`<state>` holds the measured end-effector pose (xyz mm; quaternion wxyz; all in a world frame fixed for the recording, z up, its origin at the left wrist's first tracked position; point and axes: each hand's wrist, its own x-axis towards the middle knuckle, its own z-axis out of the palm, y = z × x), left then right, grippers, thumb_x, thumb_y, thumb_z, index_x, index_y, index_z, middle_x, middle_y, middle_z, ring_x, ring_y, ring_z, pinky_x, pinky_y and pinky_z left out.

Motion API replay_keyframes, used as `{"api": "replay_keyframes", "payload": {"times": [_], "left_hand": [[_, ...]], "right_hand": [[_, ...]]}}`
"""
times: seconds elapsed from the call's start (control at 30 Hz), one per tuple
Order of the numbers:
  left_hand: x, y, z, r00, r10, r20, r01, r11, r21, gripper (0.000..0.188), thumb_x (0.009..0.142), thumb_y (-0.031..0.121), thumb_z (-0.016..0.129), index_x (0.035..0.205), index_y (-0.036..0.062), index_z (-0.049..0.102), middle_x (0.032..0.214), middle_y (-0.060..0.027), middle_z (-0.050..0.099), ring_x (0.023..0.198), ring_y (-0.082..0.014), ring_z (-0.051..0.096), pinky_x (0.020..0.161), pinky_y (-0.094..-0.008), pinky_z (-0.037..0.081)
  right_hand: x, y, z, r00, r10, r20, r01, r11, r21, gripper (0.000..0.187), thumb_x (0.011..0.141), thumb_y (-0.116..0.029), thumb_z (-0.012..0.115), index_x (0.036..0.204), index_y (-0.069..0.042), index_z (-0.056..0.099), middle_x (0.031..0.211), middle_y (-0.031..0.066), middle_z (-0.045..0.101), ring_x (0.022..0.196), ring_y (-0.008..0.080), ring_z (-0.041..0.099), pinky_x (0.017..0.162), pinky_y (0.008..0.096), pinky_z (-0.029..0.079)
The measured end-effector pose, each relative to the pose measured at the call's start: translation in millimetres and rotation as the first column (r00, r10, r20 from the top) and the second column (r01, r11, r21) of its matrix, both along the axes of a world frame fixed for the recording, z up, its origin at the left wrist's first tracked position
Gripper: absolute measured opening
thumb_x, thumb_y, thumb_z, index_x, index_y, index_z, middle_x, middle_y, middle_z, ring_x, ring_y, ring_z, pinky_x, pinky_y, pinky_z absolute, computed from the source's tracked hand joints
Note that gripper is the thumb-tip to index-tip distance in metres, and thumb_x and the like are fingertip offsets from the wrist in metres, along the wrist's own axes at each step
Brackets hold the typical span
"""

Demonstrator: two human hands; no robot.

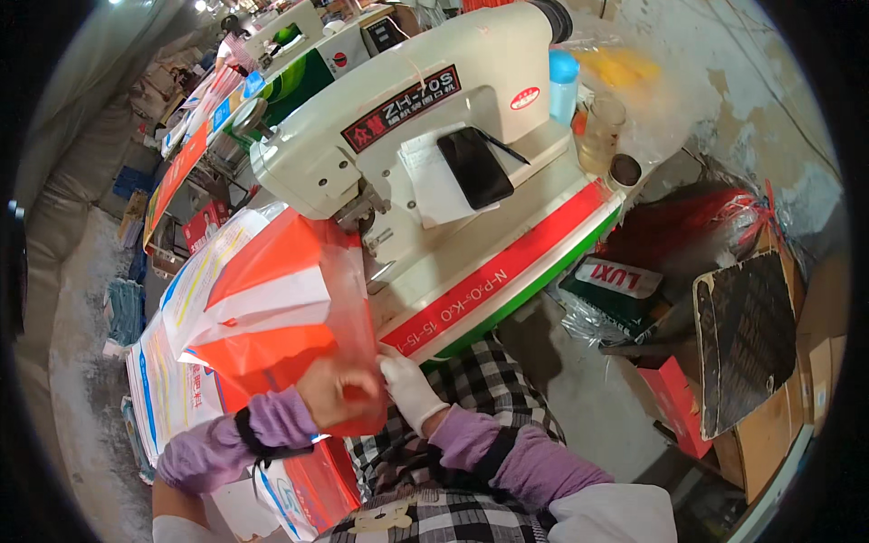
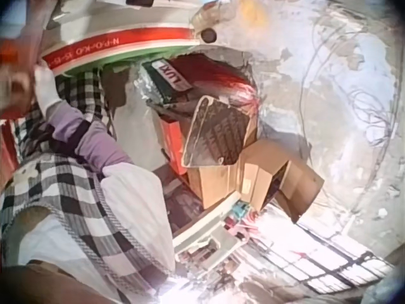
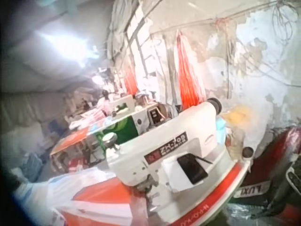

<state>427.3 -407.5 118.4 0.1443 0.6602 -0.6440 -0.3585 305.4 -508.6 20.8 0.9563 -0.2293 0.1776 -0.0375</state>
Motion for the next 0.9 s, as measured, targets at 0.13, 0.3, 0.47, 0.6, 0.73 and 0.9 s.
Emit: {"api": "replay_keyframes", "payload": {"times": [0.13,0.3,0.47,0.6,0.73,0.9], "left_hand": [[-1.3,-47.9,-10.8,0.835,0.546,-0.064,-0.487,0.680,-0.549,0.059,0.074,0.022,0.079,0.121,-0.0002,0.052,0.094,-0.0092,0.066,0.087,-0.0199,0.063,0.078,-0.0322,0.050],[-8.7,-10.1,-14.2,0.514,0.753,-0.410,-0.752,0.626,0.208,0.050,0.072,0.021,0.079,0.114,0.0043,0.058,0.090,-0.0075,0.068,0.085,-0.0159,0.064,0.076,-0.0294,0.051],[-26.4,-30.0,49.5,0.950,0.295,-0.103,-0.299,0.954,-0.018,0.019,0.069,0.010,0.074,0.085,0.0048,0.064,0.077,-0.0053,0.067,0.070,-0.0222,0.065,0.066,-0.0323,0.052],[-23.4,-76.5,73.8,0.789,-0.106,0.605,0.332,0.902,-0.275,0.023,0.058,0.012,0.071,0.080,0.0085,0.064,0.074,-0.0068,0.063,0.065,-0.0293,0.061,0.061,-0.0373,0.051],[-63.1,-29.8,57.1,0.854,-0.339,0.395,0.133,0.876,0.464,0.037,0.081,0.042,0.062,0.085,0.0052,0.063,0.061,-0.0134,0.060,0.060,-0.0327,0.063,0.054,-0.0436,0.051],[-81.6,-7.8,33.3,0.876,-0.212,0.432,0.031,0.921,0.389,0.038,0.083,0.039,0.060,0.098,0.0049,0.055,0.068,-0.0116,0.062,0.060,-0.0313,0.064,0.054,-0.0427,0.051]], "right_hand": [[-14.4,-0.5,18.5,0.992,0.024,-0.120,-0.048,0.979,-0.200,0.046,0.088,-0.010,0.047,0.133,-0.001,0.046,0.101,0.0056,0.060,0.079,0.0122,0.057,0.065,0.0249,0.048],[-17.1,-2.6,10.0,0.993,-0.012,-0.119,-0.069,0.759,-0.647,0.045,0.091,-0.017,0.050,0.131,0.002,0.045,0.090,0.0160,0.064,0.082,0.0158,0.062,0.071,0.0293,0.050],[-7.9,14.7,-3.0,1.000,0.028,-0.015,-0.031,0.827,-0.562,0.045,0.088,-0.020,0.056,0.127,0.000,0.047,0.094,0.0209,0.064,0.093,0.0308,0.064,0.080,0.0353,0.049],[-25.8,32.5,-0.6,0.993,0.088,-0.083,-0.120,0.629,-0.768,0.047,0.083,-0.016,0.058,0.126,0.000,0.047,0.098,0.0266,0.061,0.099,0.0377,0.061,0.084,0.0393,0.049],[-66.1,-12.6,35.5,0.962,0.062,-0.267,-0.271,0.357,-0.894,0.044,0.086,-0.021,0.050,0.125,0.000,0.048,0.079,0.0272,0.062,0.079,0.0441,0.062,0.071,0.0491,0.050],[-62.8,-28.3,44.1,0.977,0.067,-0.201,-0.211,0.378,-0.901,0.043,0.087,-0.024,0.048,0.124,-0.001,0.048,0.074,0.0264,0.061,0.072,0.0444,0.061,0.068,0.0521,0.048]]}}
